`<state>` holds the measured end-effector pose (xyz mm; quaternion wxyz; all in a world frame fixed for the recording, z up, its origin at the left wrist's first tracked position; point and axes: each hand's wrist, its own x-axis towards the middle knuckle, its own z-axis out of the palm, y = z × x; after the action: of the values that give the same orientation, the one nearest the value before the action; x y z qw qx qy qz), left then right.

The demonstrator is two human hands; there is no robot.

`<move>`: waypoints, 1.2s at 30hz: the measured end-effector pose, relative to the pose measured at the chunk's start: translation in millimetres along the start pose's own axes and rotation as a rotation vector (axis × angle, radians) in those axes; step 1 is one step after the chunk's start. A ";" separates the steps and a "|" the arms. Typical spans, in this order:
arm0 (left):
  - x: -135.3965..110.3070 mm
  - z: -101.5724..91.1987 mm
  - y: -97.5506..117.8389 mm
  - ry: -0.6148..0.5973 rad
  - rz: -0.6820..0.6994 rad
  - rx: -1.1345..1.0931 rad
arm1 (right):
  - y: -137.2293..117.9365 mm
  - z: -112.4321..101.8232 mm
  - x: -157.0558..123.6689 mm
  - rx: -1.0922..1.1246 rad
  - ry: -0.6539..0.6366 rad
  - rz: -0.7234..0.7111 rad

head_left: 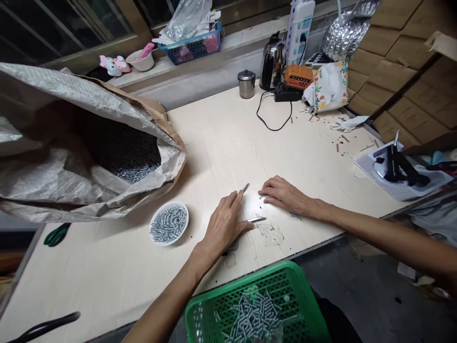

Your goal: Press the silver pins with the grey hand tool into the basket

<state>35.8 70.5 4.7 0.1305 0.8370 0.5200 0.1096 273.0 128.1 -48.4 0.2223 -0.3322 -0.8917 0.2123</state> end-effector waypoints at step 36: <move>-130.6 -41.4 45.1 -0.235 -0.438 -0.200 | -75.0 32.3 16.8 0.293 0.020 -0.054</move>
<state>3.7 -61.7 52.5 0.2926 0.6946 0.6565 0.0313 206.8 80.6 -30.9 0.2830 -0.2744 -0.8574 0.3309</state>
